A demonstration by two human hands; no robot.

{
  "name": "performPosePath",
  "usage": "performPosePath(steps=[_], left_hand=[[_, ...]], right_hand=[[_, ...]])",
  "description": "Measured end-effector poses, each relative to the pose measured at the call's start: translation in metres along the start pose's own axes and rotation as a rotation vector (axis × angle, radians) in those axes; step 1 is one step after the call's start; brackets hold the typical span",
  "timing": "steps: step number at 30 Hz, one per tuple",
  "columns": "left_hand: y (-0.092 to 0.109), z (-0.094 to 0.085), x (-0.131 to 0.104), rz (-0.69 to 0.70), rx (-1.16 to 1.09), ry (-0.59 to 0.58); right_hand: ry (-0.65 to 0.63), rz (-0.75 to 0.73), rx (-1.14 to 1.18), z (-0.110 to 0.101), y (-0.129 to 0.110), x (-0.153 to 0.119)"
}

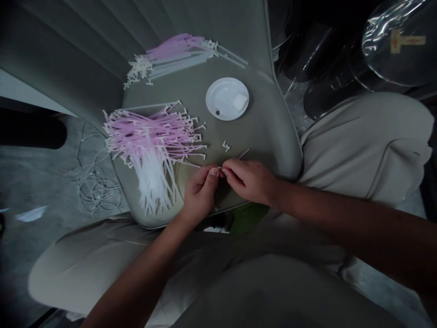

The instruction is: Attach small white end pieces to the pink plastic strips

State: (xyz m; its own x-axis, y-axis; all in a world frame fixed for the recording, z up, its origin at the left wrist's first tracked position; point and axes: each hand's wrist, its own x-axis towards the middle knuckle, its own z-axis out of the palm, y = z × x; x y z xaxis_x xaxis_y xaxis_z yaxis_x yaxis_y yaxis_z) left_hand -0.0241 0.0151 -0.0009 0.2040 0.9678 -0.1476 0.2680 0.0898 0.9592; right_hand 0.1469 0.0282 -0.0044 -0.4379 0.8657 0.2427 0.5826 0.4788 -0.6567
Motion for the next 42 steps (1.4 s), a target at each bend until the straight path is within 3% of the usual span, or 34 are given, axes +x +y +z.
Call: performPosePath(steps=[14,30,42], left_hand=[[0.0008,-0.0012,0.0003,-0.058,0.011,-0.008],[-0.0027,-0.0033,0.0008,-0.085,0.013,-0.033],[-0.0030,-0.0028,0.0006,-0.080,-0.017,-0.037]], right_hand=[[0.012,-0.029,0.042,0.0015,-0.0011,0.0011],[-0.028,0.068,0.102,0.0007,-0.0020,0.0025],[-0.032,0.008,0.070,0.0015,0.0001,0.0010]])
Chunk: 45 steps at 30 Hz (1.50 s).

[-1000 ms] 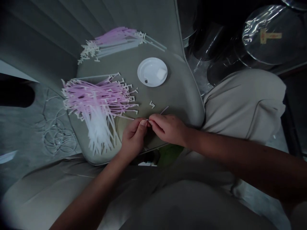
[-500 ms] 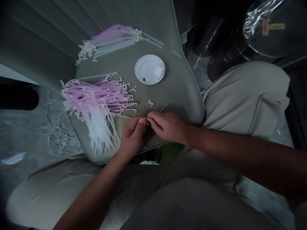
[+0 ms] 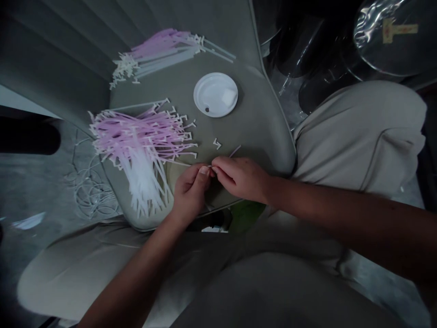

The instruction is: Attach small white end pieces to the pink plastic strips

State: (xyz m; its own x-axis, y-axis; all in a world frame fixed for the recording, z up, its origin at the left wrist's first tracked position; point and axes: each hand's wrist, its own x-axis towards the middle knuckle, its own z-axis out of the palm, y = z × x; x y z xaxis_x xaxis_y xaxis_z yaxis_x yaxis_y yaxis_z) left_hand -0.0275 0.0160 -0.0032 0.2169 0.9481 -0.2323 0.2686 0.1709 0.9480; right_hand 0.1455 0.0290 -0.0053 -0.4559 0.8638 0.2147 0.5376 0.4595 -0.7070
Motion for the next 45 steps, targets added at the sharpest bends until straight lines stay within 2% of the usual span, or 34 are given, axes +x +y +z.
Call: performPosePath(steps=[5,22,45], left_hand=[[0.0016,0.0002,0.0000,0.014,0.018,-0.003],[-0.0017,-0.0003,-0.0022,-0.012,-0.064,0.004],[-0.0007,-0.0043,-0.0021,-0.018,-0.011,-0.038]], right_hand=[[-0.037,0.030,0.008,-0.0004,0.0005,0.0000],[-0.018,0.012,0.029,-0.0008,-0.0007,0.0011],[-0.016,-0.009,0.033,0.0000,-0.0002,0.0004]])
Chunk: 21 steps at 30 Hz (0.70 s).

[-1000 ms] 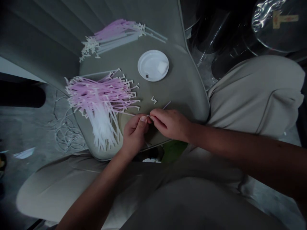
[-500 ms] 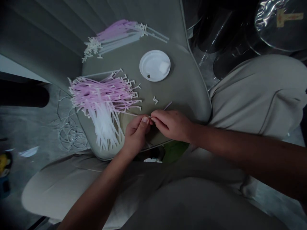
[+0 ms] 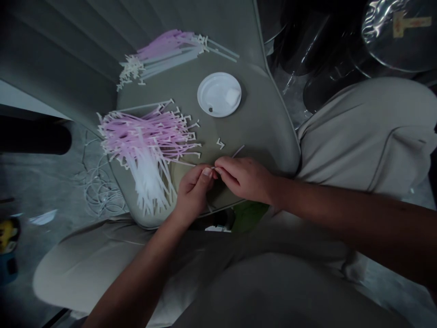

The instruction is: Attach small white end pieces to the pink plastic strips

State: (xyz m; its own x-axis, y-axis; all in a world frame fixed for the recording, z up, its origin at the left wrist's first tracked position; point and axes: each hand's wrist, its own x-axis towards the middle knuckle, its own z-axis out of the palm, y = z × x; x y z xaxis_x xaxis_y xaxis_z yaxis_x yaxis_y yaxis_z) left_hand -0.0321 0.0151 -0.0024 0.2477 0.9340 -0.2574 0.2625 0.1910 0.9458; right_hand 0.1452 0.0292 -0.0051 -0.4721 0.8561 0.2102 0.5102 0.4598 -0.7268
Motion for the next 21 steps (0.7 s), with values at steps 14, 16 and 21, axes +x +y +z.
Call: performPosePath(steps=[14,16,21], left_hand=[[0.007,-0.009,0.005,-0.021,0.054,-0.119],[0.010,-0.010,0.006,-0.005,0.093,-0.129],[0.018,-0.012,0.010,0.077,0.219,-0.218]], right_hand=[[-0.049,-0.025,-0.081,-0.002,0.002,-0.001],[-0.083,-0.031,-0.114,-0.004,0.002,-0.001],[-0.224,-0.067,-0.265,-0.018,0.001,-0.001]])
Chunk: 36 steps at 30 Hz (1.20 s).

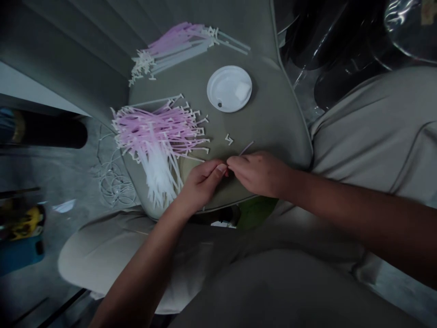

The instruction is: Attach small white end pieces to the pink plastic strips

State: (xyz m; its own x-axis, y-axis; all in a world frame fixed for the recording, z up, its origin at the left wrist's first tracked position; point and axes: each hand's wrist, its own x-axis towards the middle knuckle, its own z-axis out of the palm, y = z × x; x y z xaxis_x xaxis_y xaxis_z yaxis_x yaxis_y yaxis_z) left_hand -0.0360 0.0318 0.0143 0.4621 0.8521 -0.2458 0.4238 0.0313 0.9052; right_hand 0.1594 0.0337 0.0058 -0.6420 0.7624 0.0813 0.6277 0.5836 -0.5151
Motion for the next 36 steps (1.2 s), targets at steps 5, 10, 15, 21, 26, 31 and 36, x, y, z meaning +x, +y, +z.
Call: performPosePath(steps=[5,10,15,21,26,31,36], left_hand=[[0.004,-0.005,0.003,0.034,0.130,-0.136],[0.007,-0.009,0.003,0.056,0.142,-0.229],[0.013,-0.011,-0.004,0.055,0.134,-0.098],[0.012,-0.010,-0.007,0.026,0.074,-0.005],[0.008,-0.007,-0.007,-0.012,0.077,0.021],[0.002,0.000,-0.008,-0.047,0.051,0.074],[-0.001,0.006,-0.009,-0.053,0.037,0.149]], right_hand=[[-0.172,-0.053,-0.083,-0.008,0.002,-0.005],[-0.214,-0.059,-0.035,-0.009,0.004,-0.009],[-0.139,0.031,0.026,-0.018,-0.001,-0.001],[-0.091,0.090,0.102,-0.024,-0.004,0.006],[-0.081,0.122,0.123,-0.022,-0.004,0.005],[-0.090,0.158,0.147,-0.020,-0.006,0.008],[-0.046,0.168,0.261,-0.017,-0.008,0.011]])
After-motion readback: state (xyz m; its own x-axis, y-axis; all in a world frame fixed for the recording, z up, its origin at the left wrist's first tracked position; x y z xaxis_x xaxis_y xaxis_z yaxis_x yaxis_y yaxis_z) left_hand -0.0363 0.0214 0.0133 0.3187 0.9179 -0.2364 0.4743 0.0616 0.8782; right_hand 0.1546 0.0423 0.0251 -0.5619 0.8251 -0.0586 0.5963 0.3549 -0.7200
